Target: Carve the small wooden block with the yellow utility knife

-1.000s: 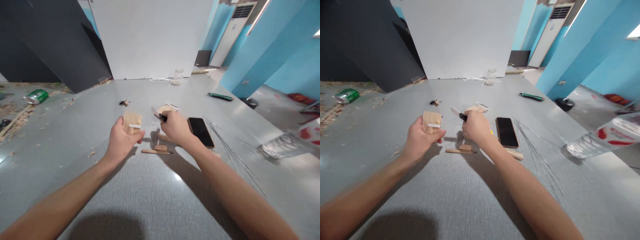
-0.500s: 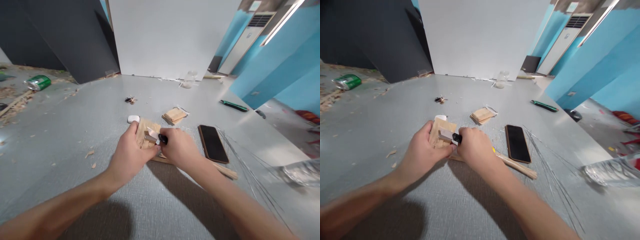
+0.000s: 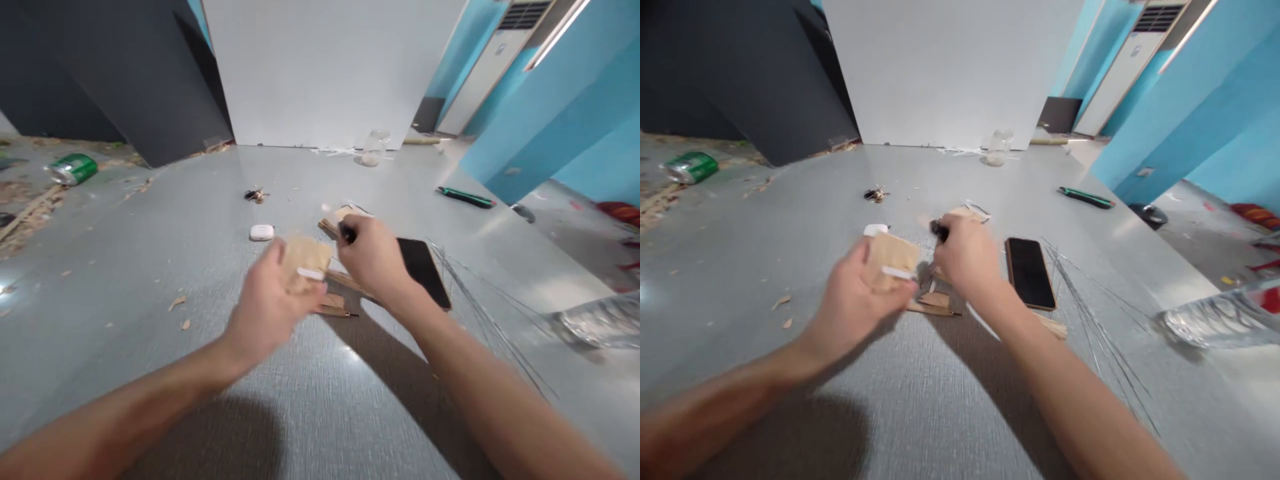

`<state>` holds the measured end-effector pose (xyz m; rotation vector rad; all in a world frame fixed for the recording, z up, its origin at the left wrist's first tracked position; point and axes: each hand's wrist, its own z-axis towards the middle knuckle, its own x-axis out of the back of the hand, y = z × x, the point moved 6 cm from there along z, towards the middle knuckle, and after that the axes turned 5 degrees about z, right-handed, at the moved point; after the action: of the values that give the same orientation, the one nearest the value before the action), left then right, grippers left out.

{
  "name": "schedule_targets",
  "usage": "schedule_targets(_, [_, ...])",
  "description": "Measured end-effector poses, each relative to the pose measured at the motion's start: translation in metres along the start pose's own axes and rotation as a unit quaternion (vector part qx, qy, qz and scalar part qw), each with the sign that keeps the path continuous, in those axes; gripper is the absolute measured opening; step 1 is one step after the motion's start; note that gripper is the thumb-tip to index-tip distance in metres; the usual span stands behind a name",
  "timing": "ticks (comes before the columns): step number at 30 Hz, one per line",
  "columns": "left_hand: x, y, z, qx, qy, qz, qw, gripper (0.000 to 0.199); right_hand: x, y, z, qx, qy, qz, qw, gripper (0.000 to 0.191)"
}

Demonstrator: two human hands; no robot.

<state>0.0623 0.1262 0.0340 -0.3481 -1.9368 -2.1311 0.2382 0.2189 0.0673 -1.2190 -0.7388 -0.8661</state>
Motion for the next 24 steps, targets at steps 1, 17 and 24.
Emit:
schedule_targets(1, [0.01,0.001,0.011,-0.019,0.047,-0.003,0.999,0.039,-0.004,-0.006,-0.005,0.017,-0.031,-0.011,0.999,0.016])
schedule_targets(17, [0.011,-0.03,0.032,0.026,-0.013,-0.214,0.976,0.043,0.006,-0.024,-0.017,0.048,-0.079,-0.037,0.995,0.012])
schedule_targets(24, [0.007,-0.06,0.03,0.074,0.008,-0.227,0.971,0.05,-0.009,-0.025,-0.024,0.061,-0.128,-0.048,0.989,0.015])
